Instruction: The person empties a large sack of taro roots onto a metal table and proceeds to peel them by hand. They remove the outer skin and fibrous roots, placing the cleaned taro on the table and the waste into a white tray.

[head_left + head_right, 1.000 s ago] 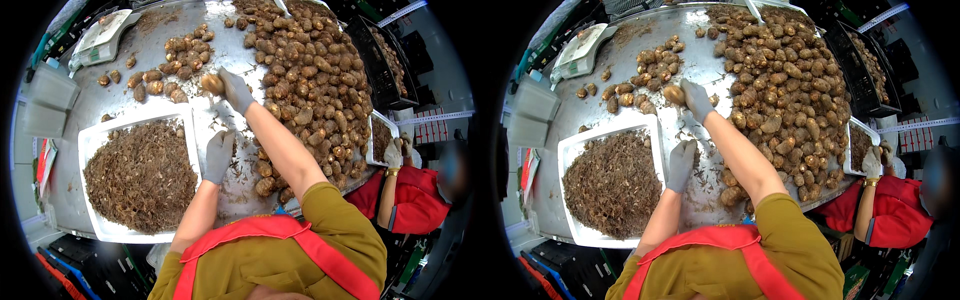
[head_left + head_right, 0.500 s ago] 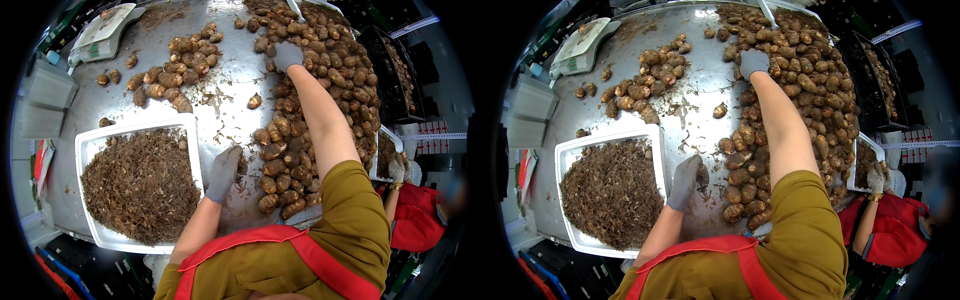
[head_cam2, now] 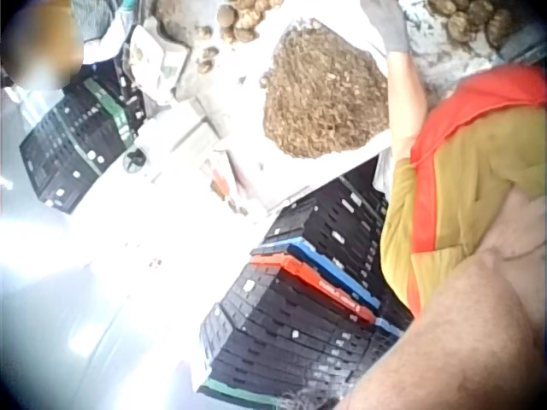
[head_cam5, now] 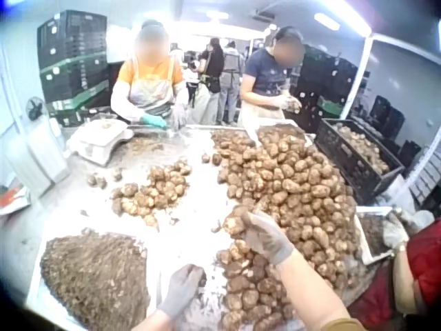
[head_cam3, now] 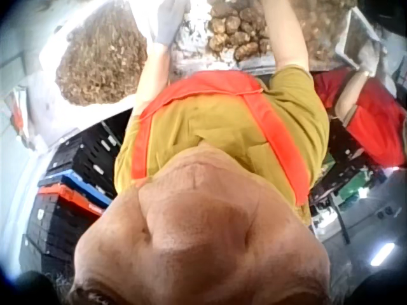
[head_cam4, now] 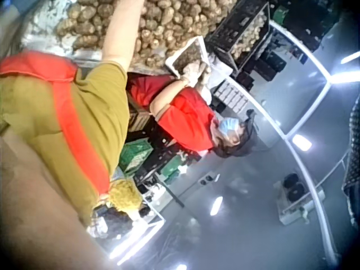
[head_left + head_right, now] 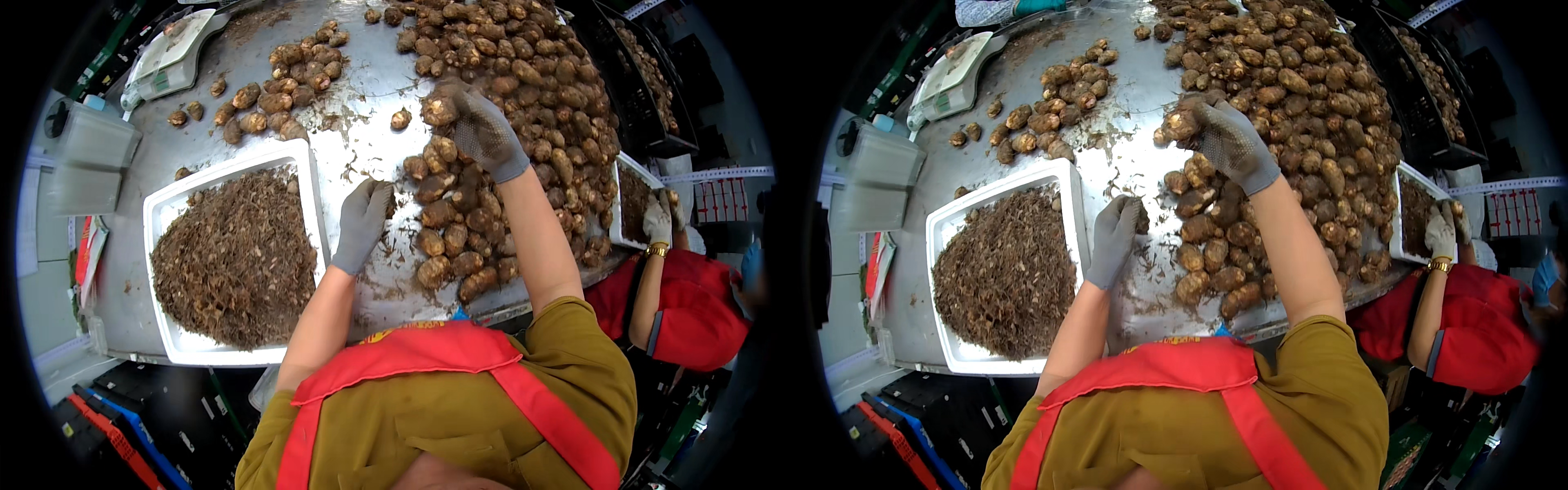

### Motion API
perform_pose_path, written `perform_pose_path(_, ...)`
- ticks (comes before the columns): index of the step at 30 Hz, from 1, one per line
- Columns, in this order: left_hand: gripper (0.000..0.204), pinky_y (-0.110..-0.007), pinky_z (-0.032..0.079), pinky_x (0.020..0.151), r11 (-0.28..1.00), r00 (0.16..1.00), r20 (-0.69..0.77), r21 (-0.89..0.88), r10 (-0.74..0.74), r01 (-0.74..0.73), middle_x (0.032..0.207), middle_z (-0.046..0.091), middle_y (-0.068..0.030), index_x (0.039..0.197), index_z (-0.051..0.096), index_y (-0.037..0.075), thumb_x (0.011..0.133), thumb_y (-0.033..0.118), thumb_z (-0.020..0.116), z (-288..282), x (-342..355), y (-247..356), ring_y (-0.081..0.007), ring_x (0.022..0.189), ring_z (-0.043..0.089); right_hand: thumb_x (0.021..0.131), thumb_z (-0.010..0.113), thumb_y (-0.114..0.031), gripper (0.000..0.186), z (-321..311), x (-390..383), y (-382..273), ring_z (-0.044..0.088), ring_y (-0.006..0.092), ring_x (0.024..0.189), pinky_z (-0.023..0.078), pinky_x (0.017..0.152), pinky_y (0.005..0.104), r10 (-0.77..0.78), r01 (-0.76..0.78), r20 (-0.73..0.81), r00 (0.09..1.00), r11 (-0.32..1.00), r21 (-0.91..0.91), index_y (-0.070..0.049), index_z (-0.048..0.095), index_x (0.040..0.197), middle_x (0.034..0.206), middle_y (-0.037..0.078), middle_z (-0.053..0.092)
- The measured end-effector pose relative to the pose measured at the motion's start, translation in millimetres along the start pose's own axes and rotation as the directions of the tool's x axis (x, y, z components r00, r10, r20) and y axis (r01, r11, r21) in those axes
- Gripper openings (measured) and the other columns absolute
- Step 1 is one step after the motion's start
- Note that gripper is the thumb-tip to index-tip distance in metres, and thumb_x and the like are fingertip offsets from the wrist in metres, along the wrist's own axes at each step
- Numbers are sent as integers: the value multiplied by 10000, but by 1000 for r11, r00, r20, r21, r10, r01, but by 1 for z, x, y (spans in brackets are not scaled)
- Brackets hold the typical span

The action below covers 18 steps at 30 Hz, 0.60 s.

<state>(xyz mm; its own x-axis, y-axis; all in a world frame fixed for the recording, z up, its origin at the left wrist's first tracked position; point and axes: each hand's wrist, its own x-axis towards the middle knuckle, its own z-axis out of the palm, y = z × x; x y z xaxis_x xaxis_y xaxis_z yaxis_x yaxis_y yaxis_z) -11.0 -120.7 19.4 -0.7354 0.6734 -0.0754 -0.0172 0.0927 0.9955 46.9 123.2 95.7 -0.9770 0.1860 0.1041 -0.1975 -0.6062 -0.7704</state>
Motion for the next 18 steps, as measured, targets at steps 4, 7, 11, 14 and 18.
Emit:
perform_pose_path(4,456,-418,446,655,914,950,13,271,311,-302,747,582,-167,852,576,1,950,446,547,6,-8,51,-329,686,567,951,644,-205,602,40,-31,11,610,195,1092,496,958,323,-58,48,-49,997,982,-181,60,365,1414,1153,105,633)
perform_pose_path(7,453,-441,447,641,808,916,-14,478,400,-345,751,576,-181,862,579,11,950,454,542,10,-13,84,-367,694,570,939,652,-204,561,71,-56,22,603,152,1018,482,915,299,-134,69,-120,984,897,-438,84,405,1353,1094,101,637)
perform_pose_path(11,281,-467,460,594,645,753,3,515,658,-565,738,591,-198,905,618,22,997,182,406,18,-21,75,-417,681,578,963,583,-170,426,108,-79,48,585,144,984,471,916,297,-405,286,-103,909,783,-553,59,413,1280,1096,110,624)
perform_pose_path(14,266,-461,462,601,790,860,-36,416,508,-450,748,595,-214,935,630,18,987,151,405,10,-24,79,-413,671,577,945,553,-101,372,126,-90,57,569,157,1040,450,960,315,-469,371,-73,880,775,-511,23,435,1276,1160,129,586)
perform_pose_path(18,294,-306,454,492,916,1000,6,-400,31,-26,754,639,-99,1029,623,17,1013,270,472,14,-35,86,-193,589,587,905,584,-54,381,128,-87,58,541,162,1115,416,1007,315,-501,476,94,860,721,-504,-1,480,1268,1214,101,569)
